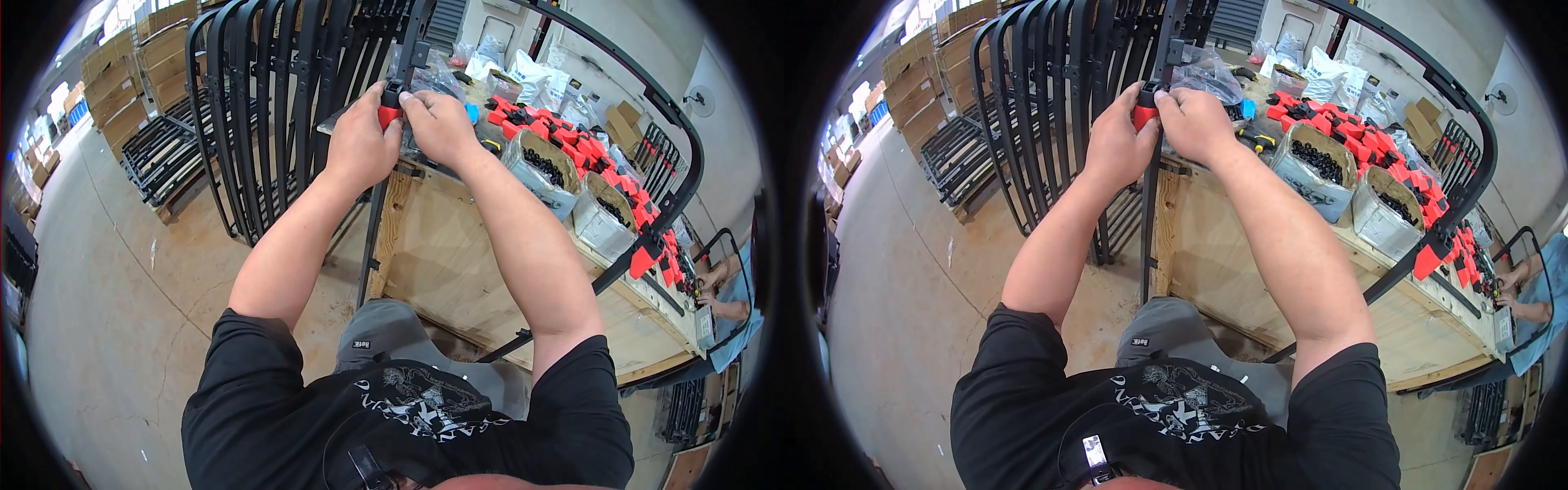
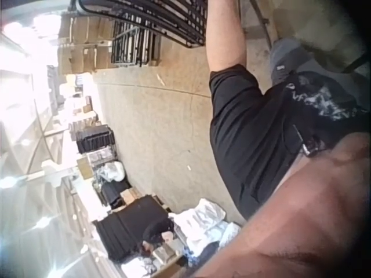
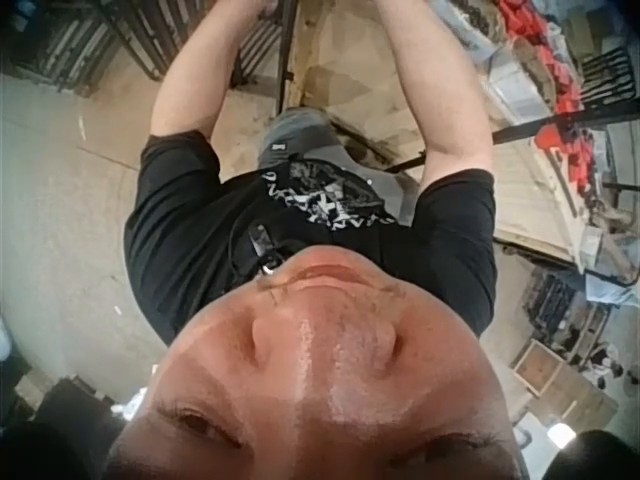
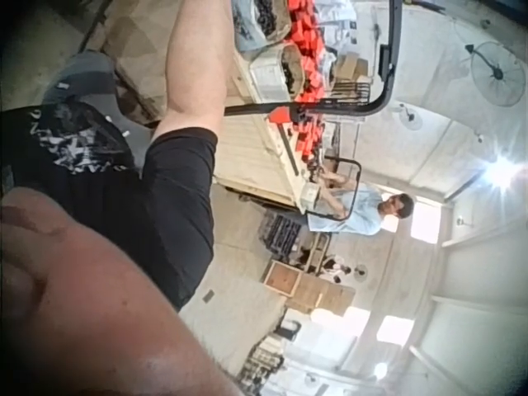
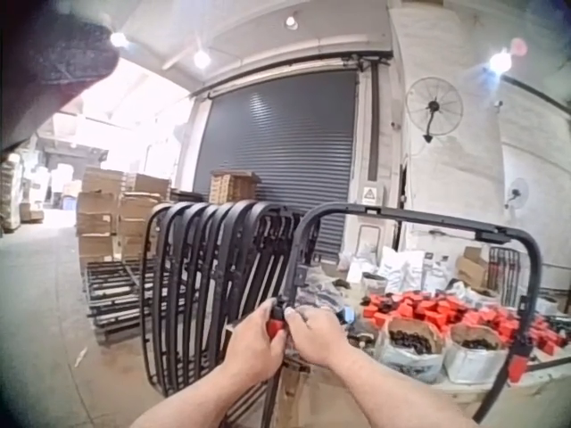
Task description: Attaching plastic grips and covers to metal frames using a screwdriver.
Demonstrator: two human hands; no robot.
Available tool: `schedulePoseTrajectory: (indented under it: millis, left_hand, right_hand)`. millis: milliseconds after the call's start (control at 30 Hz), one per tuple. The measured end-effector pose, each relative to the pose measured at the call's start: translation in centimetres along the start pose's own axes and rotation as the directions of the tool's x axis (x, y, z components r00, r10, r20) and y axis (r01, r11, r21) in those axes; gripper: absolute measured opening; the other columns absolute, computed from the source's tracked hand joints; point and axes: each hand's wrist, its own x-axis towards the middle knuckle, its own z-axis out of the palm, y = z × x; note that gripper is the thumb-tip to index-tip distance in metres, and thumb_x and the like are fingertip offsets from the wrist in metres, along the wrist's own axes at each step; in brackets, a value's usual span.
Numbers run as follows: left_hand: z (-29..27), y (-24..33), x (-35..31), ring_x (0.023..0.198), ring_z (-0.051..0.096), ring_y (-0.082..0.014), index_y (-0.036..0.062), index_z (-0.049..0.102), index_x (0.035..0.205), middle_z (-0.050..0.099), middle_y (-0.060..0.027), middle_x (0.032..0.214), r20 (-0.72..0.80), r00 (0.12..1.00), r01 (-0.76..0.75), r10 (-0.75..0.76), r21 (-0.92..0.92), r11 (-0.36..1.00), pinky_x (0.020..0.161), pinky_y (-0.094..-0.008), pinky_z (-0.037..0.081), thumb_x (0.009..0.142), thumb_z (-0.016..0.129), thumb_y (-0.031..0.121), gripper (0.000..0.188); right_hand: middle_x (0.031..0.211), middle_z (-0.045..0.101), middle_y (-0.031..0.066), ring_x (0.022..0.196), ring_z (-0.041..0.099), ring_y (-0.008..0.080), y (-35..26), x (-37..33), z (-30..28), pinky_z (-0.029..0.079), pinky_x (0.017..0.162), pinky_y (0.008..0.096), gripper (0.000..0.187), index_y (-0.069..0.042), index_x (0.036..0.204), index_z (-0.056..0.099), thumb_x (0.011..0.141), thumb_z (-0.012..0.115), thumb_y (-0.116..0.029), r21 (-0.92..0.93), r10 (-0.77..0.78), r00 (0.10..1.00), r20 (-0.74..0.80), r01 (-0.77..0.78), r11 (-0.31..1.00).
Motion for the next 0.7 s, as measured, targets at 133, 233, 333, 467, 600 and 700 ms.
schedulePoseTrajectory:
  millis: [133, 233, 333, 467, 600, 700]
  left_hand:
    - [0.0, 0.0, 0.0, 0.110, 0.065, -0.0447, -0.0084, 0.052, 0.138, 0.067, -0.0298, 0.117, -0.012, 1.000, -0.015, 0.014, -0.007, 1.000, 0.096, -0.0472, 0.052, 0.088, 0.068, 0.012, 0.056]
    - [0.0, 0.2, -0.1, 0.109, 0.065, -0.0451, -0.0066, 0.052, 0.139, 0.068, -0.0297, 0.115, -0.037, 0.999, -0.036, 0.037, 0.016, 0.999, 0.096, -0.0471, 0.052, 0.088, 0.068, 0.011, 0.056]
    - [0.0, 0.5, -0.1, 0.110, 0.066, -0.0451, -0.0046, 0.053, 0.139, 0.068, -0.0296, 0.114, -0.036, 0.999, -0.026, 0.027, 0.010, 1.000, 0.095, -0.0468, 0.052, 0.088, 0.069, 0.011, 0.056]
    - [-0.1, 0.6, 0.0, 0.111, 0.066, -0.0442, -0.0044, 0.054, 0.138, 0.068, -0.0298, 0.116, -0.016, 1.000, 0.015, -0.015, 0.002, 1.000, 0.096, -0.0462, 0.052, 0.088, 0.070, 0.012, 0.056]
    - [0.0, 0.6, 0.1, 0.112, 0.066, -0.0435, -0.0054, 0.052, 0.140, 0.067, -0.0299, 0.118, 0.010, 0.999, 0.033, -0.034, 0.011, 0.999, 0.098, -0.0460, 0.052, 0.088, 0.069, 0.013, 0.058]
    - [0.1, 0.6, 0.1, 0.112, 0.066, -0.0436, -0.0053, 0.053, 0.140, 0.067, -0.0300, 0.119, -0.019, 1.000, -0.022, 0.023, 0.056, 0.998, 0.099, -0.0460, 0.052, 0.088, 0.069, 0.013, 0.057]
  right_hand:
    - [0.090, 0.073, 0.0198, 0.083, 0.070, 0.0307, -0.1, -0.1, 0.3, 0.053, 0.079, 0.0417, 0.040, 0.004, 0.102, 0.069, 0.103, 0.055, -0.034, -0.009, -0.122, 0.965, -0.232, 0.123, 0.992]
    - [0.095, 0.070, 0.0245, 0.094, 0.068, 0.0418, -0.3, 0.0, 0.2, 0.052, 0.083, 0.0483, 0.040, -0.001, 0.100, 0.066, 0.101, 0.054, -0.039, -0.019, -0.072, 0.993, -0.092, 0.070, 0.997]
    - [0.094, 0.070, 0.0274, 0.095, 0.067, 0.0450, -0.6, 0.3, 0.1, 0.052, 0.085, 0.0507, 0.041, 0.002, 0.097, 0.066, 0.102, 0.051, -0.035, 0.050, -0.094, 0.982, -0.165, 0.104, 0.993]
    - [0.093, 0.071, 0.0262, 0.090, 0.068, 0.0434, -0.8, 0.4, 0.2, 0.052, 0.082, 0.0477, 0.036, 0.003, 0.101, 0.068, 0.103, 0.053, -0.030, 0.004, -0.028, 0.987, -0.156, 0.029, 1.000]
    - [0.100, 0.070, 0.0270, 0.099, 0.066, 0.0452, -1.0, -0.2, 0.4, 0.051, 0.090, 0.0505, 0.035, 0.001, 0.097, 0.066, 0.100, 0.053, -0.032, 0.016, -0.074, 0.986, -0.151, 0.077, 0.997]
    - [0.100, 0.070, 0.0271, 0.098, 0.066, 0.0451, -1.2, -0.3, 0.4, 0.051, 0.089, 0.0506, 0.034, 0.000, 0.096, 0.066, 0.099, 0.056, -0.032, 0.024, 0.003, 0.983, -0.183, 0.001, 1.000]
